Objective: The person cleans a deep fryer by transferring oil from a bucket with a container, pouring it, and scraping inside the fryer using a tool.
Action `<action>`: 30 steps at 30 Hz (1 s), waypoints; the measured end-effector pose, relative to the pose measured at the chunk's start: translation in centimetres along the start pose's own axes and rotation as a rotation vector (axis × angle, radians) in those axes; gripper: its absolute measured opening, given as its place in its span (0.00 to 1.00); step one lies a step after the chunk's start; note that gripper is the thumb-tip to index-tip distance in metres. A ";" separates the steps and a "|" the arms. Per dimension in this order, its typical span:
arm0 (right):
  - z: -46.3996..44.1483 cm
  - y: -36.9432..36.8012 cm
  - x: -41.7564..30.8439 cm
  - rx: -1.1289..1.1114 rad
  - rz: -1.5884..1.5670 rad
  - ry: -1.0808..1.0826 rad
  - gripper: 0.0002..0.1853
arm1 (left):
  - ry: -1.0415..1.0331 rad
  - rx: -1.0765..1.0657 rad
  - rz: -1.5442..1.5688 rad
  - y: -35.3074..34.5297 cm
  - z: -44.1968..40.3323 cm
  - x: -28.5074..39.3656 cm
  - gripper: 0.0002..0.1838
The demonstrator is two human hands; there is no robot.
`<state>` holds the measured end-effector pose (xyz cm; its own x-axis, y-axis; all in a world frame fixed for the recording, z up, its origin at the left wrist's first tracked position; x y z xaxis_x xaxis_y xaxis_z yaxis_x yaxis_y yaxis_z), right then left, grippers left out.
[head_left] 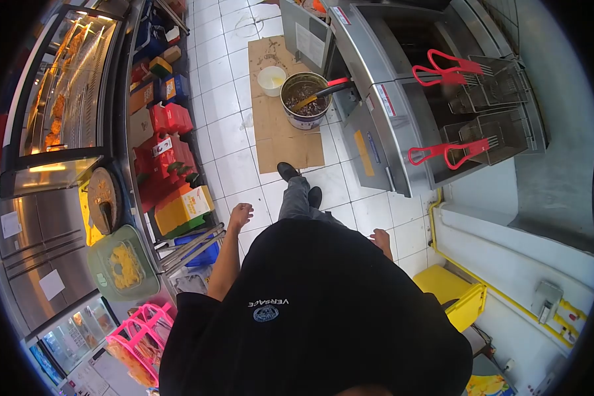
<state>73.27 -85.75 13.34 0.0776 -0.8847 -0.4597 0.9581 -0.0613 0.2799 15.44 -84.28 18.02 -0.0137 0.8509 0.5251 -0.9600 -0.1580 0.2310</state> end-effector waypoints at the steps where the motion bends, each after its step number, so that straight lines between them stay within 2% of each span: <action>1: 0.0 0.0 -0.1 0.000 0.001 0.001 0.14 | -0.012 0.002 -0.002 0.0 -0.1 0.3 0.17; 4: 1.4 -0.2 -1.6 0.041 0.036 -0.024 0.16 | -0.025 0.001 -0.005 -0.1 -0.3 0.4 0.17; 9: 0.9 0.1 -2.2 -0.023 0.017 -0.048 0.20 | 0.030 -0.051 -0.028 -0.3 0.1 0.1 0.19; 13: 1.2 0.1 -2.8 -0.007 0.017 -0.061 0.20 | 0.023 -0.040 -0.029 -0.4 -0.1 -0.6 0.18; 15: 1.4 0.2 -3.1 0.040 -0.060 -0.050 0.15 | -0.002 -0.020 -0.019 -0.3 -0.1 -0.8 0.17; 30: 2.7 0.5 -4.7 0.054 -0.029 -0.054 0.14 | 0.002 -0.021 -0.041 -0.4 0.1 0.2 0.17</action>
<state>72.64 -82.83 17.96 0.0337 -0.9056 -0.4228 0.9433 -0.1110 0.3128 15.83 -84.11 18.12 0.0249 0.8576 0.5137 -0.9654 -0.1129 0.2353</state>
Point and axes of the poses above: each hand's wrist, its own z-axis away from the middle knuckle, its own y-axis out of the back of the hand, x = y × z, the point moved 4 cm from there along -z, towards the middle knuckle, and after that the axes turned 2 degrees about z, right-handed, at the moved point
